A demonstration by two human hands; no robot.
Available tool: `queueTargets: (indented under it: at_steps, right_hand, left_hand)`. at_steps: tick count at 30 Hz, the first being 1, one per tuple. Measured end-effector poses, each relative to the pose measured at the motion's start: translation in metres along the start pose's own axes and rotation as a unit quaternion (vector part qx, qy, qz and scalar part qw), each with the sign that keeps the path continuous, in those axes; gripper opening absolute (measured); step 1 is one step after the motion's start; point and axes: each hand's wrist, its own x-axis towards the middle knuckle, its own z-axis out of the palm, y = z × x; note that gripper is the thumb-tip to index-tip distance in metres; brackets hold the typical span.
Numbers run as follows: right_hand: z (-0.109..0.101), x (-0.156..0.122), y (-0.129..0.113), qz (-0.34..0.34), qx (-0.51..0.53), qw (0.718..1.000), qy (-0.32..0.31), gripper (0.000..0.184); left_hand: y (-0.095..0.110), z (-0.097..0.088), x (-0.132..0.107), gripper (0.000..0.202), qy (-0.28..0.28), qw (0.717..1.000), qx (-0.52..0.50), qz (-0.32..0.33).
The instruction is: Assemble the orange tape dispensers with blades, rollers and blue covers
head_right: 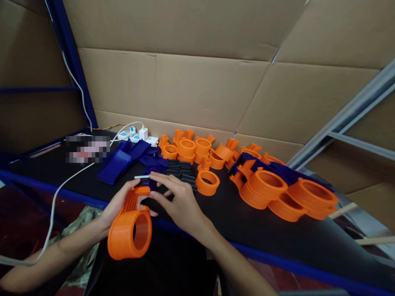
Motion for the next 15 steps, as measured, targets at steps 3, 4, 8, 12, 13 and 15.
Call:
queueTargets:
  at_steps: [3,4,8,12,13,15]
  right_hand:
    - [0.000,0.000,0.001,-0.008,-0.017,1.000,-0.001,0.038]
    - [0.000,-0.001,0.002,-0.008,-0.019,1.000,-0.001,0.038]
    - [0.003,-0.007,0.007,-0.027,-0.024,0.999,0.006,0.039]
    - [0.005,-0.013,0.009,-0.044,-0.009,0.999,0.013,0.038]
    - [0.005,-0.013,0.008,-0.048,-0.005,0.999,0.014,0.039]
    - [0.005,-0.013,0.008,-0.060,-0.018,0.998,0.025,0.038]
  left_hand:
    - [0.000,-0.004,0.002,0.042,-0.019,0.999,0.019,-0.017]
    - [0.000,-0.004,0.002,0.043,-0.024,0.999,0.023,-0.022]
    - [-0.001,-0.002,0.001,0.045,-0.027,0.999,0.031,-0.035]
    - [-0.002,0.007,-0.004,0.019,-0.010,0.998,0.055,0.034]
    - [-0.002,0.009,-0.006,0.019,-0.005,0.997,0.064,0.048]
    - [-0.002,0.013,-0.008,0.022,0.006,0.995,0.080,0.057]
